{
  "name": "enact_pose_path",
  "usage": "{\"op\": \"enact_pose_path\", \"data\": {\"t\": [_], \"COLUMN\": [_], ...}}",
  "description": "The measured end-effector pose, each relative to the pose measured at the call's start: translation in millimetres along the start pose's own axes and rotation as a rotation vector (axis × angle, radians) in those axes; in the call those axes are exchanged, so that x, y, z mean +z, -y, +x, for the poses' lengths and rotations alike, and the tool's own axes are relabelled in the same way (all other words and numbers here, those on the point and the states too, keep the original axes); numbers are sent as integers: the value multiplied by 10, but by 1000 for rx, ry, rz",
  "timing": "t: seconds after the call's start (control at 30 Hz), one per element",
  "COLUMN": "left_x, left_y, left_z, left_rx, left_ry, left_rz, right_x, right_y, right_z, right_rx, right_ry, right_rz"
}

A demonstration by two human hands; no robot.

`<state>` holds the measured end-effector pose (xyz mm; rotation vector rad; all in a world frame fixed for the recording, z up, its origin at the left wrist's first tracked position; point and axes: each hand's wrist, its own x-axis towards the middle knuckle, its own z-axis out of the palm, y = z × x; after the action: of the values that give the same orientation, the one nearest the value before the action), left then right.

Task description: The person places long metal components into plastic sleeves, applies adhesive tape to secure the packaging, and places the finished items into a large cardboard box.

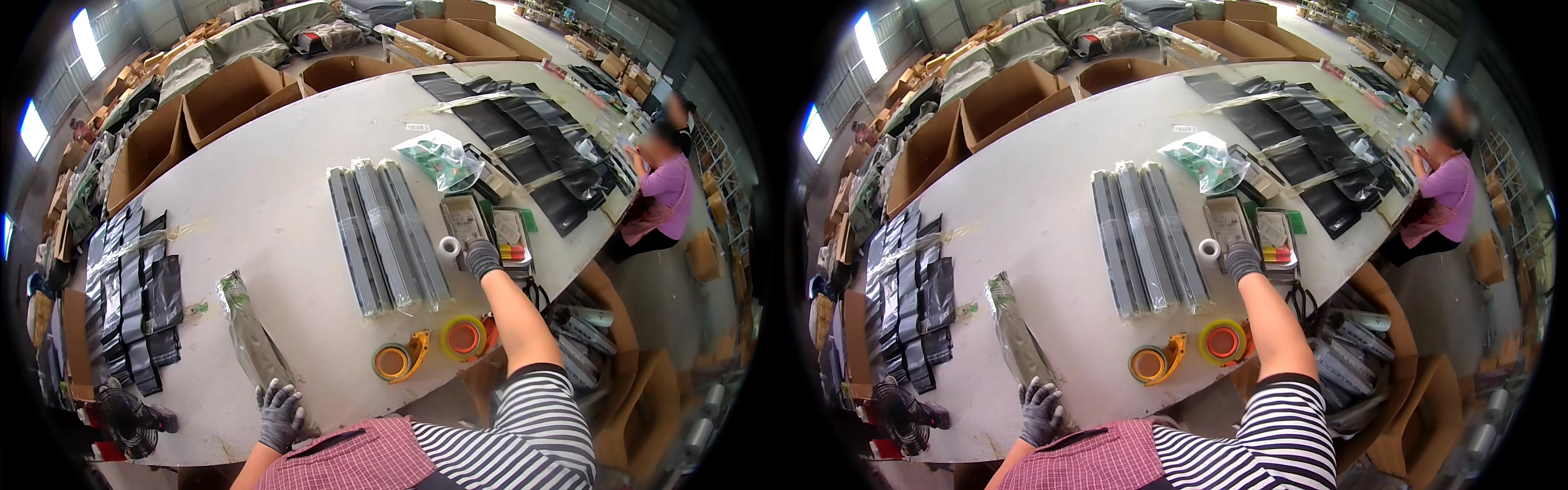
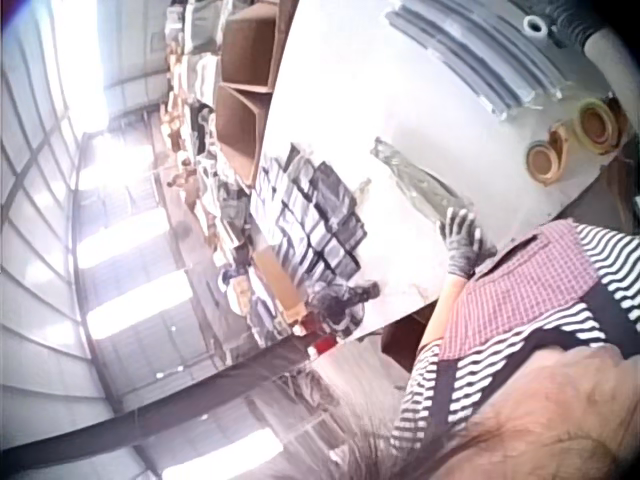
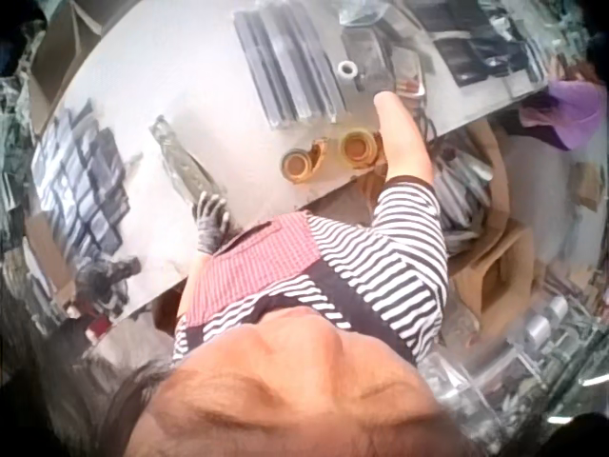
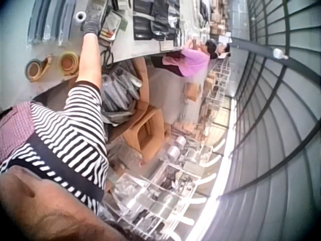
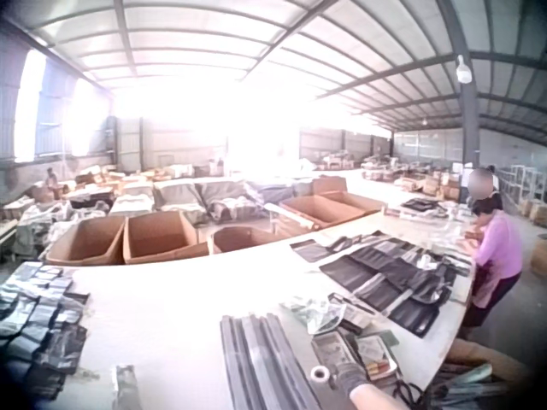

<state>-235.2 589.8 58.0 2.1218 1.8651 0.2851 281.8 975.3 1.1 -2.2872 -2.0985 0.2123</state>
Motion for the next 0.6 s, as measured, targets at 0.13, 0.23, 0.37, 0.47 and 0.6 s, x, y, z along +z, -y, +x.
{"op": "enact_pose_path", "data": {"t": [0.13,0.23,0.37,0.47,0.6], "left_x": [9,28,36,38,44], "left_y": [34,22,26,41,80], "left_z": [-71,-18,-5,-10,-44], "left_rx": [-6,14,6,10,20], "left_ry": [-25,-36,-35,-46,-54], "left_rz": [23,7,2,-1,2], "right_x": [-149,-133,-29,82,202], "right_y": [80,-36,-105,-197,-303], "right_z": [-284,-302,-206,-152,-8], "right_rx": [-31,36,85,32,3], "right_ry": [115,59,40,29,11], "right_rz": [3,15,55,18,-20]}}
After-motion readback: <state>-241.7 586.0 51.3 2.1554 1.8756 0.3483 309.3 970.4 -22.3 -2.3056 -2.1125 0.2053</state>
